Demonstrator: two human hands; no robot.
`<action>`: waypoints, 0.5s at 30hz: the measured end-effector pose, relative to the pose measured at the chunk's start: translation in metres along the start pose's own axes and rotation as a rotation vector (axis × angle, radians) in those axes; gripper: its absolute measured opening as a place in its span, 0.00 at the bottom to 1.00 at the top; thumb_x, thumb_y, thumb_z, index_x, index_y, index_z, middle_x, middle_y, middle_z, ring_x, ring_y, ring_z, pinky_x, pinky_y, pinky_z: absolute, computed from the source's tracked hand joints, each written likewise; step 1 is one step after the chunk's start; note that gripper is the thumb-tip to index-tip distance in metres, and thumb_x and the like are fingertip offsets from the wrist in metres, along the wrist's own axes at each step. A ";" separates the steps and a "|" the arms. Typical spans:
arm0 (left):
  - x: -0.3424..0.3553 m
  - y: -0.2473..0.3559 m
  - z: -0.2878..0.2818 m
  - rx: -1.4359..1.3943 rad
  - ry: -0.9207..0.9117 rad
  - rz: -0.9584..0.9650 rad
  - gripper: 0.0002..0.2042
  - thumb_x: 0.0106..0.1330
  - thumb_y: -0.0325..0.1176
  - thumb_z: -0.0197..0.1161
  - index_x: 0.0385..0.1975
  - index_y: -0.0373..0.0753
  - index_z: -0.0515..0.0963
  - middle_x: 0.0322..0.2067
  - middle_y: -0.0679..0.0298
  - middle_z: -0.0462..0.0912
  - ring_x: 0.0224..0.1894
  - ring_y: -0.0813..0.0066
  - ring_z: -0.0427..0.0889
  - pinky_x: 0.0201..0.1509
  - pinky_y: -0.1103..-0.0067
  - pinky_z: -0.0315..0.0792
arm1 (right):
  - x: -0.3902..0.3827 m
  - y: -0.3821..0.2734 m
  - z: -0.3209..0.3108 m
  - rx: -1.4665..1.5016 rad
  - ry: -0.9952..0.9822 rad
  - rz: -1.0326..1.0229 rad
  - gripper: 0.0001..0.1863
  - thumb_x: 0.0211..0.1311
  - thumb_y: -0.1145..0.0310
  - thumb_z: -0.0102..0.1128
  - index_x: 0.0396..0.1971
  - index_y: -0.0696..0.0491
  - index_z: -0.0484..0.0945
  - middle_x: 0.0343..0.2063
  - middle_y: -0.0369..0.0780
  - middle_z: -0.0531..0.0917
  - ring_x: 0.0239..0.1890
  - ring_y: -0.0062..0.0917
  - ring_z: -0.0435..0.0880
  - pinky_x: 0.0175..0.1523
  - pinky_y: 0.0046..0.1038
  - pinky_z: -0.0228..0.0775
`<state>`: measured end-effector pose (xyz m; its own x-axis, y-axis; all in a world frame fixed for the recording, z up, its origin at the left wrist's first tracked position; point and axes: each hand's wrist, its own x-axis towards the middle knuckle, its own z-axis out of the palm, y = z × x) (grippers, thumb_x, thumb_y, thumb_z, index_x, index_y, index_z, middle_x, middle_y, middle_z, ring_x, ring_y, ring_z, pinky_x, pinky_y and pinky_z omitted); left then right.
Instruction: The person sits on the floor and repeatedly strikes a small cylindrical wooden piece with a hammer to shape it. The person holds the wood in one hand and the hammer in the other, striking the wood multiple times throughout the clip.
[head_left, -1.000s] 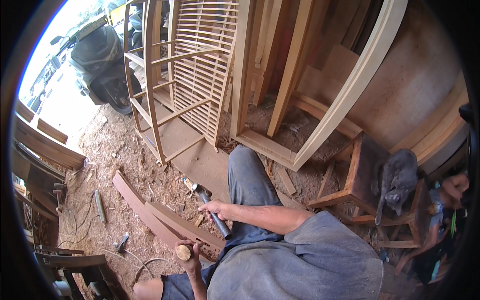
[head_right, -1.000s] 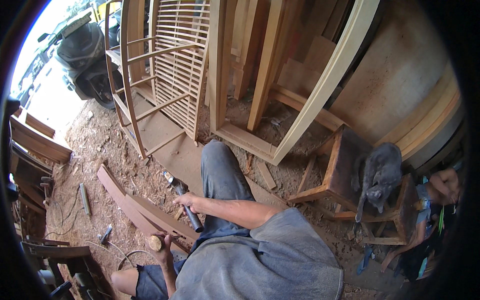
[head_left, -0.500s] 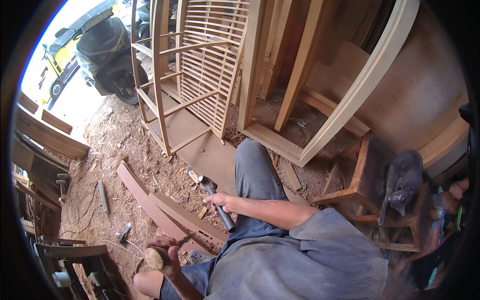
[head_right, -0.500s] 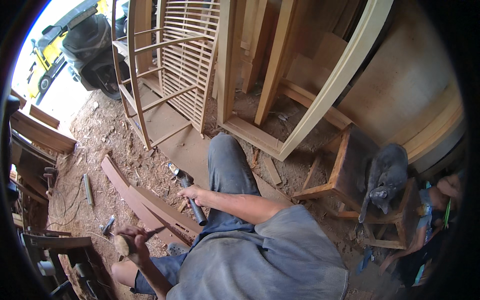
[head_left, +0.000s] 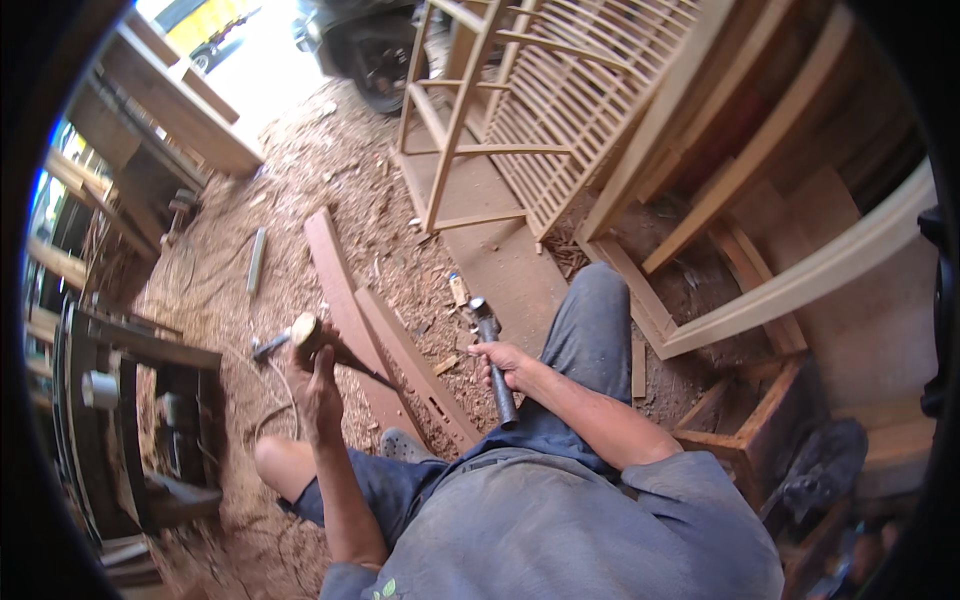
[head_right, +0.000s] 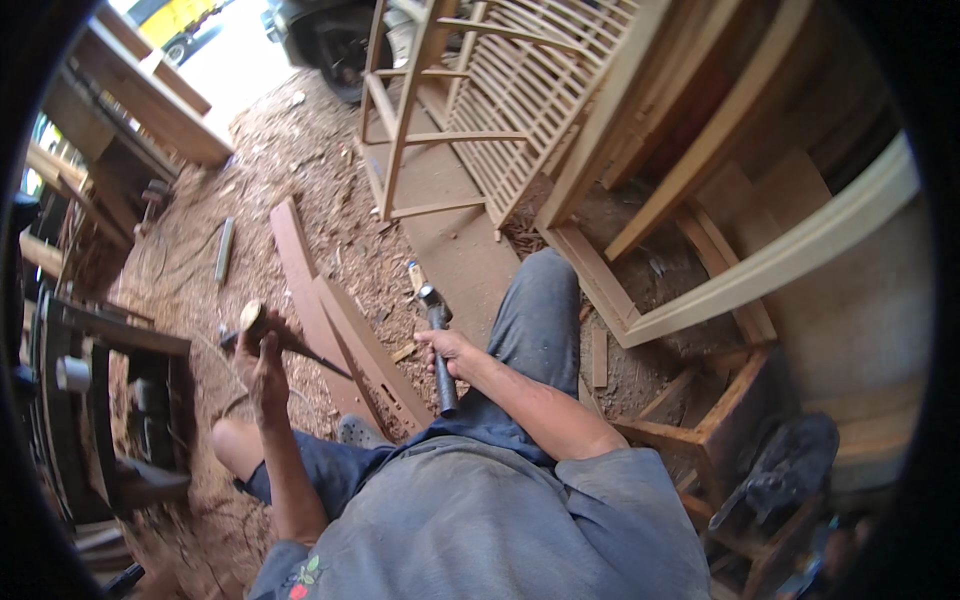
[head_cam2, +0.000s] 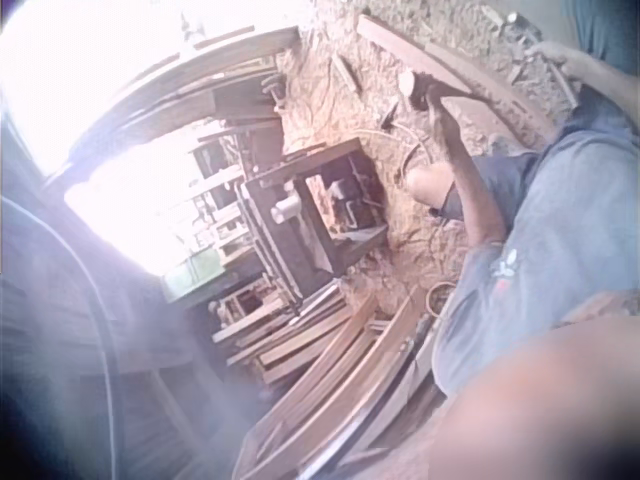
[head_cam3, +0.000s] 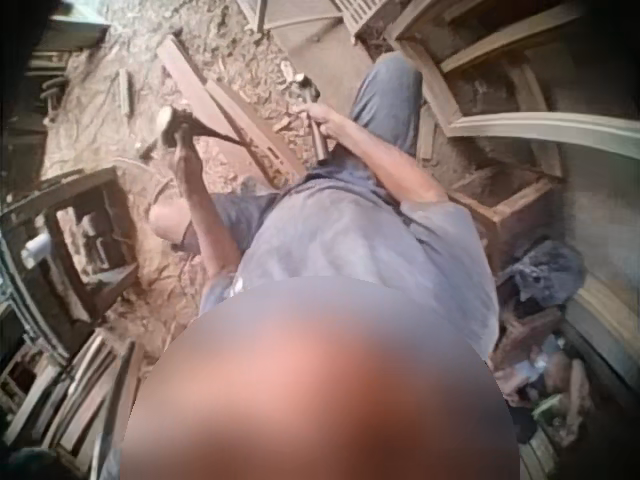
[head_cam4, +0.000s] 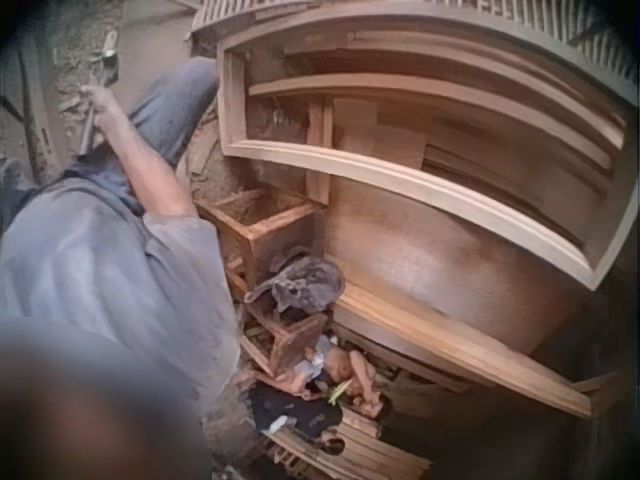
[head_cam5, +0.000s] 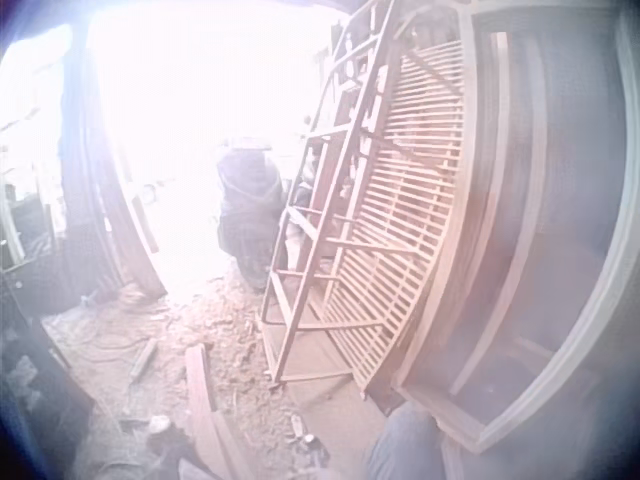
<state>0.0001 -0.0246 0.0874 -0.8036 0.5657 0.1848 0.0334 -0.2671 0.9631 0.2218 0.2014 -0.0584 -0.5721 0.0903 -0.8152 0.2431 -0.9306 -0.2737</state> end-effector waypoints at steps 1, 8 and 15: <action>-0.001 -0.008 -0.001 -0.184 0.027 -0.041 0.21 0.76 0.25 0.62 0.66 0.32 0.70 0.58 0.53 0.83 0.57 0.67 0.84 0.65 0.70 0.77 | -0.001 -0.001 -0.001 -0.061 0.033 -0.012 0.13 0.68 0.66 0.69 0.31 0.49 0.71 0.16 0.29 0.69 0.14 0.16 0.69 0.18 0.27 0.70; -0.010 -0.043 -0.004 -0.141 0.331 -0.025 0.21 0.69 0.29 0.73 0.58 0.36 0.74 0.34 0.66 0.84 0.33 0.77 0.85 0.38 0.78 0.81 | -0.014 -0.006 0.000 -0.151 0.019 0.022 0.16 0.67 0.60 0.72 0.28 0.44 0.71 0.17 0.26 0.71 0.15 0.13 0.71 0.20 0.24 0.71; -0.017 -0.042 0.003 -0.022 0.336 -0.028 0.10 0.64 0.29 0.77 0.39 0.38 0.80 0.29 0.69 0.84 0.30 0.82 0.84 0.33 0.83 0.78 | -0.017 -0.008 0.007 -0.183 0.059 0.042 0.20 0.65 0.57 0.74 0.26 0.43 0.68 0.16 0.26 0.70 0.15 0.13 0.71 0.22 0.23 0.71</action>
<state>0.0144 -0.0202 0.0441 -0.9552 0.2852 0.0796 -0.0017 -0.2741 0.9617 0.2245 0.2053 -0.0386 -0.5132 0.0786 -0.8547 0.4073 -0.8542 -0.3231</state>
